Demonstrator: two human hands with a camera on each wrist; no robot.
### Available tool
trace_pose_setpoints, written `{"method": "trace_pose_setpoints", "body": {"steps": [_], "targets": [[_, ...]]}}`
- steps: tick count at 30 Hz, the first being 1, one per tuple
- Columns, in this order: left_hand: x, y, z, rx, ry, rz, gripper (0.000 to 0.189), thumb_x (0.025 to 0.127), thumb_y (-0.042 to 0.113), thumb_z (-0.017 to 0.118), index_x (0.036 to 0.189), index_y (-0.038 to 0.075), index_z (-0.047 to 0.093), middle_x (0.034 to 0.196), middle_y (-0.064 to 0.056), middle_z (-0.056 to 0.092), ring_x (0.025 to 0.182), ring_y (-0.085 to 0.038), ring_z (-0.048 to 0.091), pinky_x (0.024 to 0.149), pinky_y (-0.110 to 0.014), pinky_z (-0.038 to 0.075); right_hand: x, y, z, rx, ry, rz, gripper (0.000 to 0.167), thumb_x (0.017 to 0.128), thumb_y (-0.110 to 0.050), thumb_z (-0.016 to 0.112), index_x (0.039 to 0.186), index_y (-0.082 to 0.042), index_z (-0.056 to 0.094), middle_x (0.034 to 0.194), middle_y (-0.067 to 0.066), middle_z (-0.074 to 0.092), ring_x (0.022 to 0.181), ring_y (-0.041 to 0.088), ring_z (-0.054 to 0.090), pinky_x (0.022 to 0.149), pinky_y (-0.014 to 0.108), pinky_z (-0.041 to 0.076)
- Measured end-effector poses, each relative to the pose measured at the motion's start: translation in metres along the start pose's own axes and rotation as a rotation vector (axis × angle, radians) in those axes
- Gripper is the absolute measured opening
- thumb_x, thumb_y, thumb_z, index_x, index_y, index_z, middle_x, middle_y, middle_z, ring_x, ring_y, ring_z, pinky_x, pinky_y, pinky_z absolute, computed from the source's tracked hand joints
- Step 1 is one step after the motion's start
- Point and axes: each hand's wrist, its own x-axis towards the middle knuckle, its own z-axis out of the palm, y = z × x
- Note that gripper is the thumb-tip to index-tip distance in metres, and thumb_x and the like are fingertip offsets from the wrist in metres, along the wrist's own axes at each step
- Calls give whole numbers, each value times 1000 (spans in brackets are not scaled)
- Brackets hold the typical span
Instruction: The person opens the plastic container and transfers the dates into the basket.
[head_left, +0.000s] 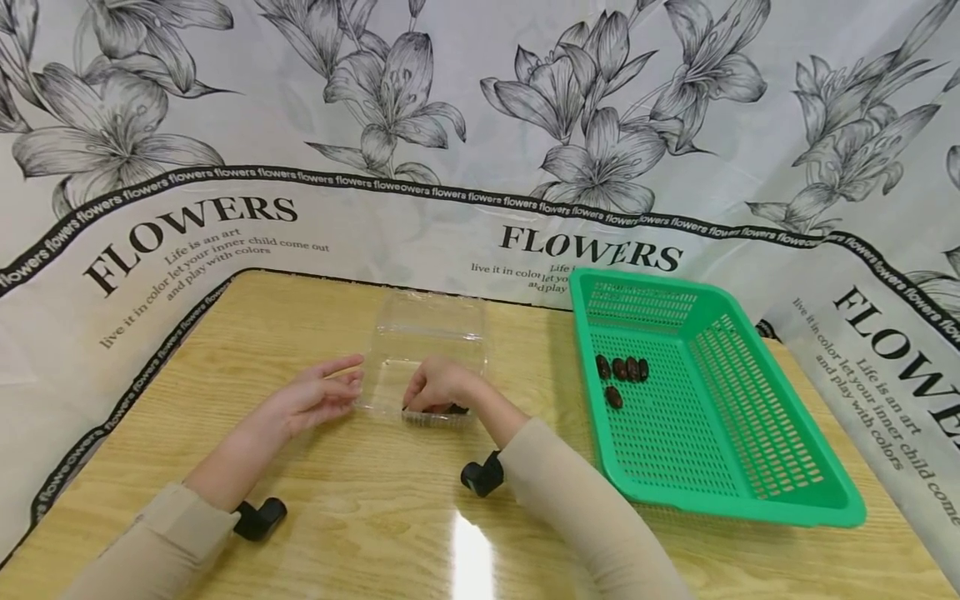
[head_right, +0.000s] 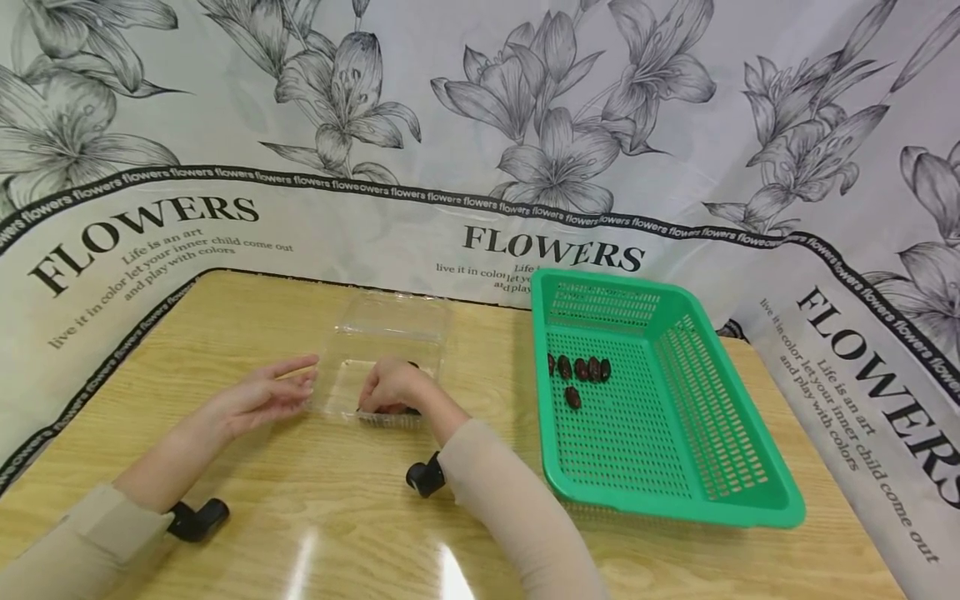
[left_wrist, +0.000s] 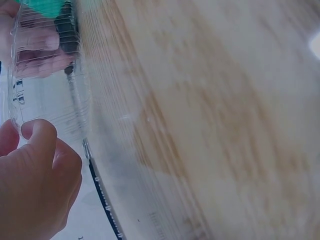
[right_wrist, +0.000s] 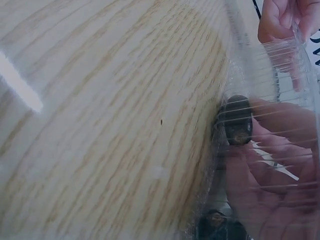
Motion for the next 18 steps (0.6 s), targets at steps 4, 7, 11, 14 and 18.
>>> {"method": "trace_pose_setpoints", "body": {"steps": [4, 7, 11, 14, 18], "targets": [[-2, 0, -1, -5, 6, 5, 74, 89, -12, 50, 148, -2, 7, 107, -4, 45, 81, -7, 52, 66, -21, 43, 1, -1, 2, 22, 30, -6, 9, 85, -10, 69, 90, -5, 73, 78, 2, 67, 59, 11, 54, 53, 24, 46], [-2, -1, -1, -1, 14, 4, 74, 89, -11, 50, 148, -2, 7, 108, -4, 44, 83, -7, 52, 67, -20, 44, 1, -2, 4, 30, 48, 4, 8, 85, -11, 68, 89, -6, 73, 76, 1, 65, 58, 12, 54, 54, 25, 47], [-3, -2, 0, -14, 14, 1, 71, 90, -13, 45, 148, -1, 6, 108, -4, 44, 82, -8, 52, 67, -21, 43, 0, -4, 6, 8, 70, 11, 7, 85, -10, 68, 90, -6, 72, 78, 2, 65, 59, 13, 56, 56, 26, 49], [-3, -1, 1, -34, 13, -7, 70, 90, -14, 43, 148, -1, 6, 105, -3, 46, 81, -7, 52, 66, -21, 43, -1, -6, 7, -40, 103, -4, 7, 84, -10, 69, 90, -6, 71, 77, 2, 64, 56, 14, 57, 55, 26, 49], [-3, -1, 0, -31, 16, -14, 70, 90, -14, 43, 148, -1, 6, 104, -3, 45, 78, -6, 52, 66, -20, 44, -3, -7, 11, -90, 150, -30, 6, 82, -11, 71, 86, -7, 71, 72, 0, 63, 51, 14, 55, 52, 25, 46]]}}
